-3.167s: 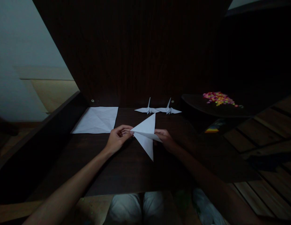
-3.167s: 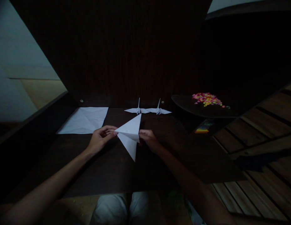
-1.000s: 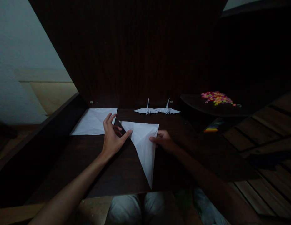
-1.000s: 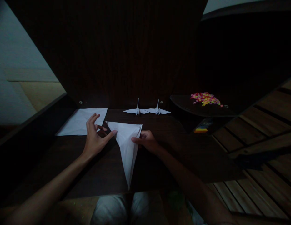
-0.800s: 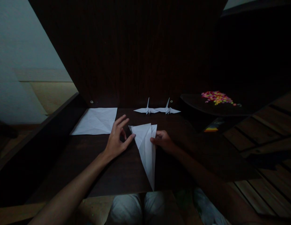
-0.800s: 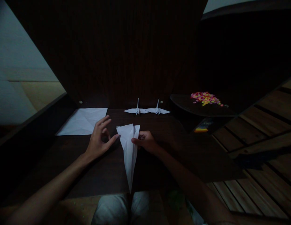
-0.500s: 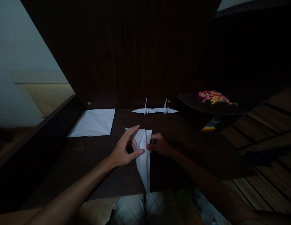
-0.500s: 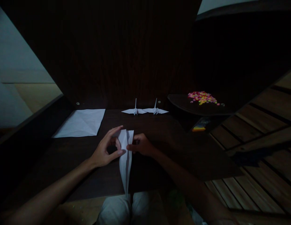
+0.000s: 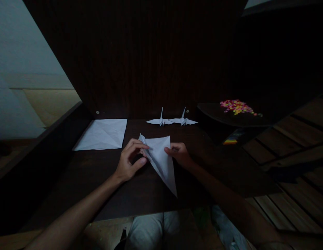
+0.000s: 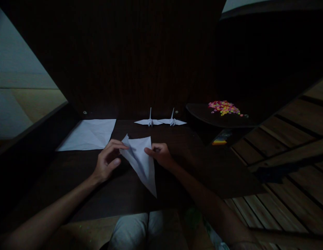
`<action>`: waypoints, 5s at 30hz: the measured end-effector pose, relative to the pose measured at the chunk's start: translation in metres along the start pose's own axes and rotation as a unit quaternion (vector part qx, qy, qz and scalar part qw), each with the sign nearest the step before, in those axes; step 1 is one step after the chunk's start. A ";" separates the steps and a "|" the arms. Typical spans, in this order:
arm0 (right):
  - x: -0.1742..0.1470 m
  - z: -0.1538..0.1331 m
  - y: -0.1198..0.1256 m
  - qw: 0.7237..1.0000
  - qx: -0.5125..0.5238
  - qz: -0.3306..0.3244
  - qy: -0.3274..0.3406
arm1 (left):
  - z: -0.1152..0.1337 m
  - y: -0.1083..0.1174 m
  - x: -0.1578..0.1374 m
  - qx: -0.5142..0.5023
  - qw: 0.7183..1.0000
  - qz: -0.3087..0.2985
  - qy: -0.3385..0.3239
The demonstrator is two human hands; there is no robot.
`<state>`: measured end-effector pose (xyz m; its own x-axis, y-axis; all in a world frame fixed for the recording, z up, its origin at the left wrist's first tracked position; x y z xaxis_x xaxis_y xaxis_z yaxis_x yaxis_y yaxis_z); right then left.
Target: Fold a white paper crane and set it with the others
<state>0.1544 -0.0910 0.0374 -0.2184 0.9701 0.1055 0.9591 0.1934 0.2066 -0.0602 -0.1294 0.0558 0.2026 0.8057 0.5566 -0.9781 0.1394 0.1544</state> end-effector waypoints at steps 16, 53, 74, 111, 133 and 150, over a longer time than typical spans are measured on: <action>0.022 0.027 0.039 0.964 -0.194 0.180 0.006 | -0.028 0.047 0.015 0.164 0.932 -0.222 0.235; 0.024 0.043 0.031 0.978 -0.127 0.148 0.067 | -0.029 0.005 -0.002 0.292 0.897 -0.326 -0.061; 0.029 0.035 0.035 0.993 0.098 0.056 -0.034 | -0.045 0.027 0.009 0.358 0.920 -0.161 0.013; 0.022 0.020 0.028 0.988 0.147 -0.023 -0.045 | -0.046 0.039 0.021 -0.139 0.934 0.227 0.239; 0.011 0.014 0.040 0.946 0.291 -0.140 0.027 | -0.016 0.067 0.032 -0.124 0.969 0.177 0.119; 0.012 0.017 0.038 0.963 0.196 -0.184 -0.003 | -0.011 0.058 0.030 -0.208 0.920 0.262 0.201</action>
<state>0.1916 -0.0693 0.0301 -0.5573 0.8256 0.0886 0.8112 0.5641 -0.1542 -0.1115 -0.0905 0.0722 -0.2547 0.9614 0.1044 -0.8865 -0.1890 -0.4223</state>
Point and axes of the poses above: each hand's wrist, its own x-axis towards the middle knuckle, its own y-axis out of the back of the hand, z = x × y, the point moved 2 cm from there along x, towards the middle knuckle, and after that the axes turned 5 degrees about -x, right-handed, at the moved point
